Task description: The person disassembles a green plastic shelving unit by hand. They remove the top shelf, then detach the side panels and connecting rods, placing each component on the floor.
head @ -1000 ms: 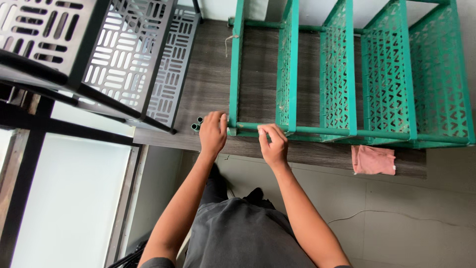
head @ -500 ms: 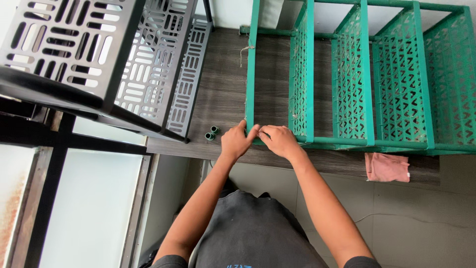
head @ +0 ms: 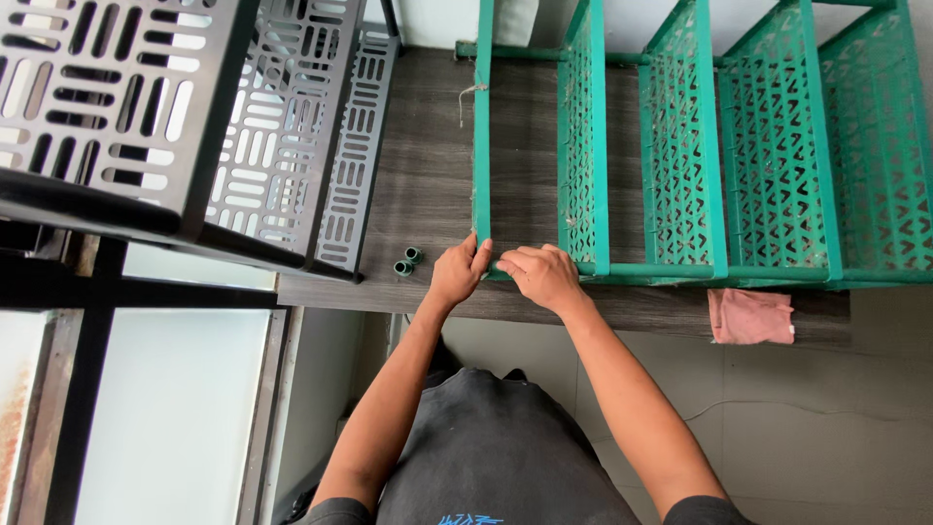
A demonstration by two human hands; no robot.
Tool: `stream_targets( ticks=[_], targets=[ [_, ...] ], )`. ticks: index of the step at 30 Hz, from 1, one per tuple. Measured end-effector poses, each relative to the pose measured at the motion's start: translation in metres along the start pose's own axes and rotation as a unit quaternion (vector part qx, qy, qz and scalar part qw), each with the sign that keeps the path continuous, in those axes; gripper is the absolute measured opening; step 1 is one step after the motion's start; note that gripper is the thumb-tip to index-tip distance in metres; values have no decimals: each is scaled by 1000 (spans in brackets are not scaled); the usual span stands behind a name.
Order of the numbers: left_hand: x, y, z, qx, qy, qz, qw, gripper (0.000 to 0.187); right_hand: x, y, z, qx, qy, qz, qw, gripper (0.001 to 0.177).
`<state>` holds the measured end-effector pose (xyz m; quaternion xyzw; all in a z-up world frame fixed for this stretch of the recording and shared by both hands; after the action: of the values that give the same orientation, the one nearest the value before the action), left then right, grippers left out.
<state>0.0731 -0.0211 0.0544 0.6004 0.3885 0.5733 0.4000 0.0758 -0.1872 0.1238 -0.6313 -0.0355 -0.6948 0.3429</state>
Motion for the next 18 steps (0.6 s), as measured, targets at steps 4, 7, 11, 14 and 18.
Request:
stream_targets(
  ticks=[4,7,11,14,18],
  targets=[
    [2,4,-6,-2,44,31,999,38,-3,4,6,-40,-151,12,988,30],
    [0,5,-3,70,27,25,997,38,-5,12,16,-8,-243,-10,970,35],
    [0,13,4,79,64,39,994,44,-16,16,18,26,-239,-3,971,33],
    [-4,17,8,72,96,67,991,40,-22,15,7,61,-163,-20,984,35],
    [-5,16,14,60,78,70,993,38,-22,16,4,76,-124,-45,988,39]
  ],
)
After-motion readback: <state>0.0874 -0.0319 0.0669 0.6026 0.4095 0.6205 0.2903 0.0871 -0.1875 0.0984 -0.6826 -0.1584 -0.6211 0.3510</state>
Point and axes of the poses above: each hand's wrist, its own z-axis towards the middle knuckle, its own x-axis out of the back of the hand, y = z × x, the point moved 4 cm from there along z, towards the middle knuckle, and after that the axes turned 11 degrees about -z, right-handed, at the moved point
